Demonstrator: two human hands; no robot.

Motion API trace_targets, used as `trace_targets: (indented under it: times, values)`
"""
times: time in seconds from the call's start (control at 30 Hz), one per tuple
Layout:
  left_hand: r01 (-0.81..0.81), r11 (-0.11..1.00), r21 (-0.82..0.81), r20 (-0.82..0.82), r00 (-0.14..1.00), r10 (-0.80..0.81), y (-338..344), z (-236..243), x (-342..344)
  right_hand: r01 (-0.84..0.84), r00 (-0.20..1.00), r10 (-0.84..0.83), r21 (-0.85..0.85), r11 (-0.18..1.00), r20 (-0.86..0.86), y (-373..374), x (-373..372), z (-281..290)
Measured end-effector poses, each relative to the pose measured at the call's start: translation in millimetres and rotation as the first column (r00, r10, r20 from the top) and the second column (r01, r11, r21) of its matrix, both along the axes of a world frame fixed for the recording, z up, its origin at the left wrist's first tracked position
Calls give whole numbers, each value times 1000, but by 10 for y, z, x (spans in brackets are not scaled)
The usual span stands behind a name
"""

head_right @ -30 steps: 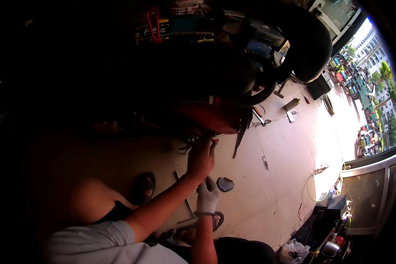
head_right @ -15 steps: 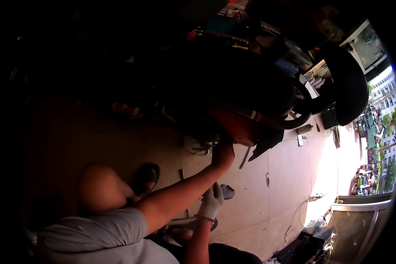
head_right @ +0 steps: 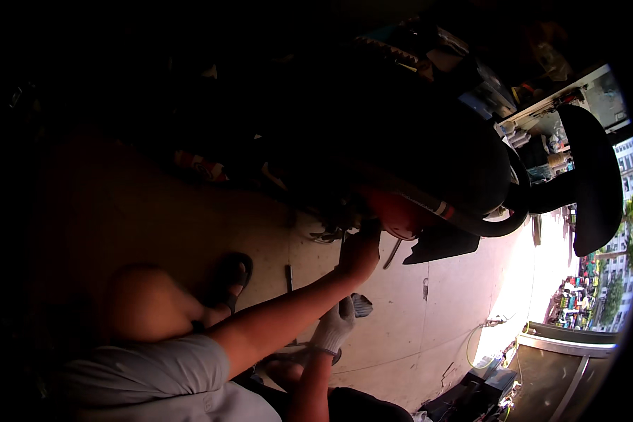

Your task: The person works on the rear section of a motorcycle, using a T-handle wrench and a screwdriver to tighten or loosen components near the rear wheel and tail light.

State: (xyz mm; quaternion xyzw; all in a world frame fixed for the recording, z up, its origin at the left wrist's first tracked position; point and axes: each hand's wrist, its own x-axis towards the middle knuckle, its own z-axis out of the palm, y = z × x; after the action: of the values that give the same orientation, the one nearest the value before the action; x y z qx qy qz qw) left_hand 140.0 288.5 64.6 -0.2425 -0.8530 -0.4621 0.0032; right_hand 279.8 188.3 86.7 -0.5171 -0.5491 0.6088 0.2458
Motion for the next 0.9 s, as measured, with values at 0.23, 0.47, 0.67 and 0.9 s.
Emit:
trace_targets:
  times: [0.23,0.47,0.67,0.9]
  values:
    - [-12,971,240,58,998,-2,-81,92,134,-33,997,33,-2,999,68,-108,167,-166]
    - [212,919,332,-100,977,-189,-494,121,342,-338,798,173,191,921,577,-90,331,94]
    - [496,867,-53,268,843,-466,-604,-826,662,-610,367,521,-224,760,771,-253,670,-149]
    - [652,725,-221,436,731,-524,-546,-1511,1098,-670,250,656,-361,648,712,-379,507,80]
